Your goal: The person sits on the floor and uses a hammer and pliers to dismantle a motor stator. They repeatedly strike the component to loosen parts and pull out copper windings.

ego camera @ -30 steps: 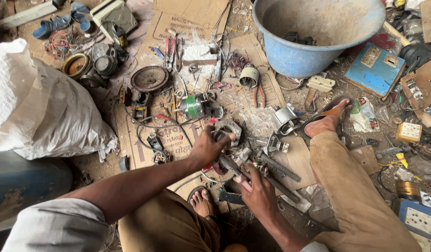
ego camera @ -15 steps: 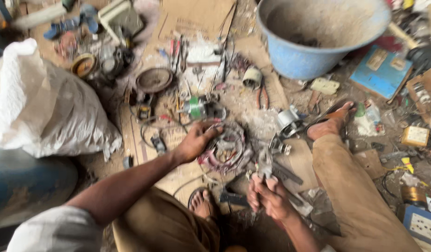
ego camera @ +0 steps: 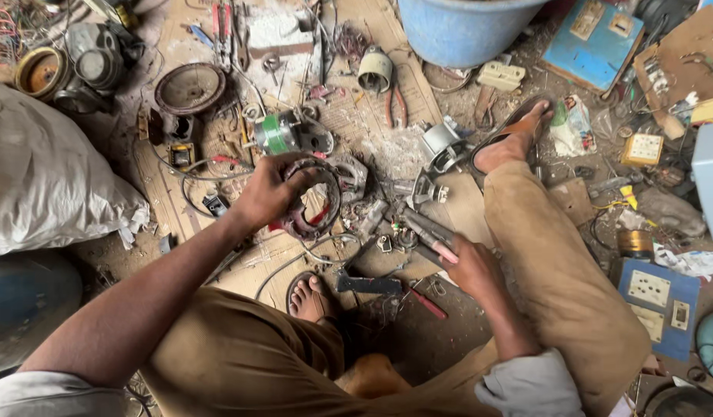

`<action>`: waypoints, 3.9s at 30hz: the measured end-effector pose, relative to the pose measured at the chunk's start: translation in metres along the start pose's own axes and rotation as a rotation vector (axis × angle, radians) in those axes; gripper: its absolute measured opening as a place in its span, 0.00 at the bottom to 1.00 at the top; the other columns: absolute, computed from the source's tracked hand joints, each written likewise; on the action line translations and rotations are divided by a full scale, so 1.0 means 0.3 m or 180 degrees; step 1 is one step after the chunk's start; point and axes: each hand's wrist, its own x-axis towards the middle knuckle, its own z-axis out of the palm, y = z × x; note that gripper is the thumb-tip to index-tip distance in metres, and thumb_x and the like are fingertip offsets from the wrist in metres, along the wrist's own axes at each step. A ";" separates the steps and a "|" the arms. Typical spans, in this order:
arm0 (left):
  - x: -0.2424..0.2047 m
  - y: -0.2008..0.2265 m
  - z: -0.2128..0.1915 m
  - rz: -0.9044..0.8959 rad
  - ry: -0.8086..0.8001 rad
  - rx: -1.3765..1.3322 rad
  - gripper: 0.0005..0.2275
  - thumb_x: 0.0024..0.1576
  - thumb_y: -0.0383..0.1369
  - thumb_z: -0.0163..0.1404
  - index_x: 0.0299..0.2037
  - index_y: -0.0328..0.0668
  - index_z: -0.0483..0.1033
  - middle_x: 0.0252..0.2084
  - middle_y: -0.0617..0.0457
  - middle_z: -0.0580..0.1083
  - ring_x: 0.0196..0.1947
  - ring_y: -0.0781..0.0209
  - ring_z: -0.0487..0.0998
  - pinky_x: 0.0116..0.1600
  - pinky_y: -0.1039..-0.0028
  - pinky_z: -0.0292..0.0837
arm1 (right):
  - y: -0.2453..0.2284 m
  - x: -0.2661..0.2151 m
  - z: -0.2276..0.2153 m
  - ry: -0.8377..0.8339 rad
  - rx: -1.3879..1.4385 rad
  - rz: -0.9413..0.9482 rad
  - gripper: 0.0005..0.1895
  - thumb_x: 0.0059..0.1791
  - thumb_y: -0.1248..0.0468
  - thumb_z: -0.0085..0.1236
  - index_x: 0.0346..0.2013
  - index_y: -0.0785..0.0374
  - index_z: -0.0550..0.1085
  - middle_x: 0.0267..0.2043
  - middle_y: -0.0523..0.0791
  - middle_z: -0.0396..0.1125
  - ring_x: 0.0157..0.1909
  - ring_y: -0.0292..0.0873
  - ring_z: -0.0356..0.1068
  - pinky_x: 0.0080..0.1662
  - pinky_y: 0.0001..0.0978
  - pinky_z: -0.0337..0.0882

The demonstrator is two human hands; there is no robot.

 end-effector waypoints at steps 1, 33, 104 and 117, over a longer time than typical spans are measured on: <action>-0.001 0.014 0.000 -0.0386 0.0008 0.0012 0.20 0.63 0.36 0.52 0.61 0.32 0.72 0.44 0.40 0.81 0.31 0.67 0.76 0.36 0.70 0.75 | 0.002 0.008 0.034 -0.0104 -0.0118 0.0054 0.14 0.47 0.57 0.66 0.41 0.61 0.76 0.36 0.55 0.75 0.40 0.61 0.76 0.42 0.54 0.74; 0.007 -0.027 0.025 -0.0445 -0.0166 0.0146 0.25 0.65 0.44 0.43 0.67 0.35 0.67 0.57 0.38 0.77 0.54 0.53 0.80 0.59 0.63 0.76 | -0.088 -0.008 0.171 -0.0408 -0.1999 -0.0422 0.22 0.48 0.70 0.53 0.58 0.67 0.72 0.68 0.59 0.55 0.71 0.64 0.53 0.69 0.66 0.43; -0.067 0.132 0.133 0.0707 -0.1315 -0.0202 0.23 0.63 0.49 0.47 0.59 0.39 0.77 0.60 0.40 0.77 0.58 0.46 0.80 0.63 0.57 0.74 | -0.302 -0.226 0.205 -0.3924 0.5921 -0.0854 0.29 0.53 0.40 0.59 0.47 0.65 0.69 0.33 0.45 0.63 0.30 0.40 0.68 0.27 0.35 0.73; -0.068 0.175 0.130 0.0418 -0.0473 -0.0901 0.19 0.61 0.40 0.53 0.58 0.37 0.78 0.57 0.44 0.80 0.55 0.57 0.79 0.62 0.67 0.73 | -0.352 -0.262 0.268 -0.4173 0.6834 -0.0346 0.24 0.51 0.39 0.53 0.57 0.41 0.67 0.30 0.40 0.57 0.25 0.37 0.55 0.29 0.29 0.59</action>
